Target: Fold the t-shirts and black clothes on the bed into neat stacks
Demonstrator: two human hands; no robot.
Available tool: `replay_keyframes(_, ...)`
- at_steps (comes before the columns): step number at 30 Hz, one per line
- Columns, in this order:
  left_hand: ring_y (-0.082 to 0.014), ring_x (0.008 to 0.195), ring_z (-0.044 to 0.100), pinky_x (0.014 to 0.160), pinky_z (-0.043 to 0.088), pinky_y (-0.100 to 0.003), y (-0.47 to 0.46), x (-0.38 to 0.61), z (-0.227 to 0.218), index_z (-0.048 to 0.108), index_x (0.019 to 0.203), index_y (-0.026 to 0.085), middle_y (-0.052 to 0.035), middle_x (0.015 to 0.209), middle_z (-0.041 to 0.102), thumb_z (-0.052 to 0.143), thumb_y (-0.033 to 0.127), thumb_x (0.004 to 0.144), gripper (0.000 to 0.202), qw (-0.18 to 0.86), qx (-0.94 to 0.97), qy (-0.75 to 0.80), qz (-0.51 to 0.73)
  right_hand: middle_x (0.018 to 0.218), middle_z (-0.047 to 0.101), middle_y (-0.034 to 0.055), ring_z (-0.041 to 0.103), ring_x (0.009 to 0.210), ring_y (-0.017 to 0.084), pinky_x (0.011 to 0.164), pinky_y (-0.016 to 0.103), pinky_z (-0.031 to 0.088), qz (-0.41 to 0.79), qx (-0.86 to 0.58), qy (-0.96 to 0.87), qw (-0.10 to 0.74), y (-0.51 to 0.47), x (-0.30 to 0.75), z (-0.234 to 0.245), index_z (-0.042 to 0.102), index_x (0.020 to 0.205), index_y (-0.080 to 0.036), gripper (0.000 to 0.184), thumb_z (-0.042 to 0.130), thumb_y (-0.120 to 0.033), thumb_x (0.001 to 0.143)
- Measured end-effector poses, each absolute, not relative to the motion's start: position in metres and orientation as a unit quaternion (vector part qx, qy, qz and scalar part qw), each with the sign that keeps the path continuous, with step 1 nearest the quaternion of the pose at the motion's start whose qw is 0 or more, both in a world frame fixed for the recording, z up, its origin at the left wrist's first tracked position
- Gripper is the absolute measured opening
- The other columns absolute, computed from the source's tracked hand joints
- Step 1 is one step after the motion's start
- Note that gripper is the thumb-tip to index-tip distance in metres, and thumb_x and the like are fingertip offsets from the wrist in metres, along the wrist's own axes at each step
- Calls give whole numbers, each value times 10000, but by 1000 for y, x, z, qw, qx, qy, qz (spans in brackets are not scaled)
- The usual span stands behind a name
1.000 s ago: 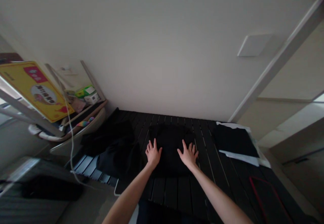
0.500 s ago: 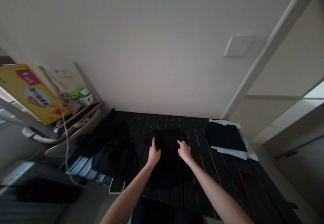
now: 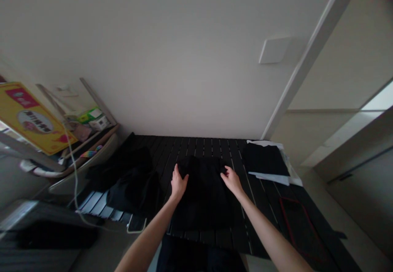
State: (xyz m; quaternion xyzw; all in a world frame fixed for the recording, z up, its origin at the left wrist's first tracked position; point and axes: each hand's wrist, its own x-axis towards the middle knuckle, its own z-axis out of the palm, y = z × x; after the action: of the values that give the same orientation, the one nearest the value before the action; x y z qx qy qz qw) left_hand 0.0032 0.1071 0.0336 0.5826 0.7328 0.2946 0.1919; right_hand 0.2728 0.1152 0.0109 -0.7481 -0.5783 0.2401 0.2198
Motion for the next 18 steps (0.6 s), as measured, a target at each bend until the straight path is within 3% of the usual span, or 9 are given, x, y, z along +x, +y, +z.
replay_keyframes(3, -234, 1081, 558, 938, 432, -360, 131, -2, 40, 360, 1384, 108, -151, 1202, 544, 568, 314, 846, 612, 192, 560, 749, 298, 1131, 615, 182, 601, 1058, 262, 857, 324, 457, 242, -772, -552, 200, 132, 261, 11, 520, 1277, -87, 562, 532, -432, 833)
replay_keyframes(6, -219, 929, 610, 847, 465, -316, 156, -7, 46, 605, 1108, 116, -107, 1021, 612, 675, 269, 761, 386, 233, 569, 745, 258, 1146, 571, 225, 576, 1084, 313, 835, 367, 458, 237, -797, -527, 176, 145, 244, 14, 554, 1237, -92, 589, 576, -495, 808)
replay_keyframes(10, -186, 861, 622, 795, 460, -270, 169, -10, 45, 655, 791, 148, -60, 870, 640, 675, 179, 740, 63, 268, 570, 736, 249, 1146, 526, 193, 553, 1088, 310, 797, 358, 446, 205, -818, -509, 172, 149, 224, 24, 596, 1144, -169, 355, 543, -381, 865)
replay_keyframes(13, -194, 927, 616, 829, 452, -280, 162, -12, 42, 641, 867, 137, -81, 936, 645, 657, 168, 757, 115, 275, 544, 746, 268, 1077, 520, 161, 570, 1021, 281, 768, 334, 431, 177, -822, -512, 178, 145, 214, 37, 628, 1006, -177, 207, 489, -288, 900)
replay_keyframes(16, -209, 902, 624, 801, 467, -296, 151, -14, 43, 614, 983, 118, -96, 942, 650, 695, 210, 739, 273, 290, 517, 750, 294, 1065, 521, 131, 579, 961, 232, 769, 304, 408, 146, -809, -534, 199, 138, 204, 52, 620, 981, -184, 198, 449, -265, 921)
replay_keyframes(18, -199, 844, 633, 759, 477, -280, 145, -14, 48, 619, 977, 131, -74, 885, 662, 685, 274, 764, 266, 308, 519, 733, 315, 1092, 530, 117, 580, 936, 200, 771, 282, 390, 131, -793, -554, 217, 135, 196, 60, 605, 995, -193, 217, 408, -266, 941)
